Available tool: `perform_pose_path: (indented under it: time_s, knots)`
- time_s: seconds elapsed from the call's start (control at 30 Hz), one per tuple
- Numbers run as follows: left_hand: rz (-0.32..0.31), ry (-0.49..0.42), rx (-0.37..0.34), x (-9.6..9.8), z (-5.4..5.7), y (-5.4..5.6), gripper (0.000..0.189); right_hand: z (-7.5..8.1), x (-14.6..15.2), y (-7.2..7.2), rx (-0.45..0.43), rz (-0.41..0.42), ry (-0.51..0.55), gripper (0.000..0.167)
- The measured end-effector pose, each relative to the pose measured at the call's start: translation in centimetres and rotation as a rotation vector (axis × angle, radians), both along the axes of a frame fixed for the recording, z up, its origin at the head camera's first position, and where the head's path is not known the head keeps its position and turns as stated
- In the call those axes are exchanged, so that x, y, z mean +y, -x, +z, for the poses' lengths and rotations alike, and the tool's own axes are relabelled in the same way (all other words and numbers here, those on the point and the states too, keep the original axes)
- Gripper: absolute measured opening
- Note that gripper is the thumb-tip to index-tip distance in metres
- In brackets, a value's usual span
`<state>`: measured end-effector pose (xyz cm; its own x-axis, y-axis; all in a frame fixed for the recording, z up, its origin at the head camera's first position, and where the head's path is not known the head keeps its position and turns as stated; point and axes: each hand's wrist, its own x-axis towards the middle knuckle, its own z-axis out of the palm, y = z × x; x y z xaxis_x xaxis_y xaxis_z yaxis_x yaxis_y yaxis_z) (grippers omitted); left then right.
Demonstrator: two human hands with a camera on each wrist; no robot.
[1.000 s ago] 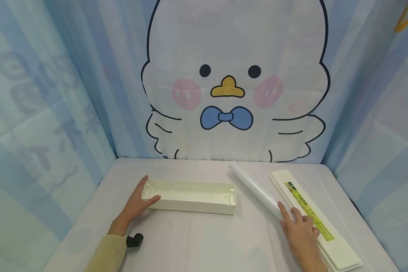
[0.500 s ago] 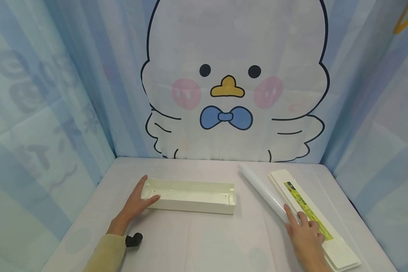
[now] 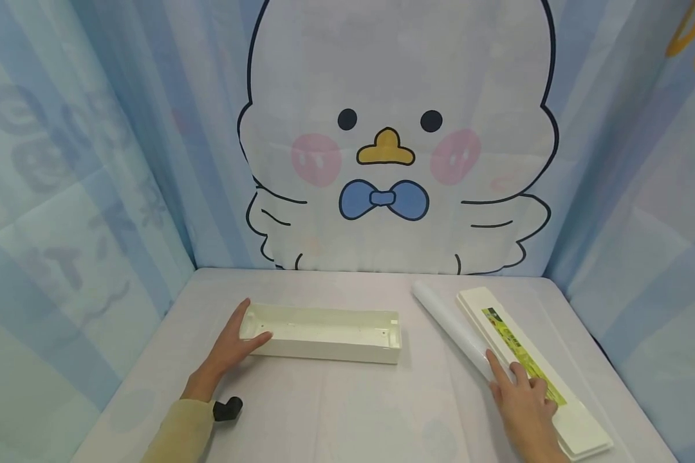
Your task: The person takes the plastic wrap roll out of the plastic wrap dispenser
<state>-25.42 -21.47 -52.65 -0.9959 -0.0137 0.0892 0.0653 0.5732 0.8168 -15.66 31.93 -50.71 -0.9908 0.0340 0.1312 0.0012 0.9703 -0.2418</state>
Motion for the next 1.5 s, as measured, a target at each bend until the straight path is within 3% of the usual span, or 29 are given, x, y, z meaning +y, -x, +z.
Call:
perform_pose_path:
  time_s: [0.37,0.8,1.07,1.5]
  knots:
    - [-0.009,-0.007,-0.038,-0.1,0.1,0.1,0.105,0.9,-1.0,0.2,-0.082,-0.035,-0.023,0.059]
    - [-0.021,-0.001,-0.052,-0.1,0.0,0.1,0.106,0.5,-1.5,-0.1,-0.063,0.035,-0.097,0.058]
    - [-0.022,-0.008,-0.055,-0.1,0.2,0.0,0.105,0.1,-1.7,-0.5,0.011,0.086,-0.120,0.058]
    - [-0.015,-0.005,-0.062,-0.1,0.1,0.1,0.106,0.0,-1.9,-0.5,-0.022,0.101,-0.152,0.061]
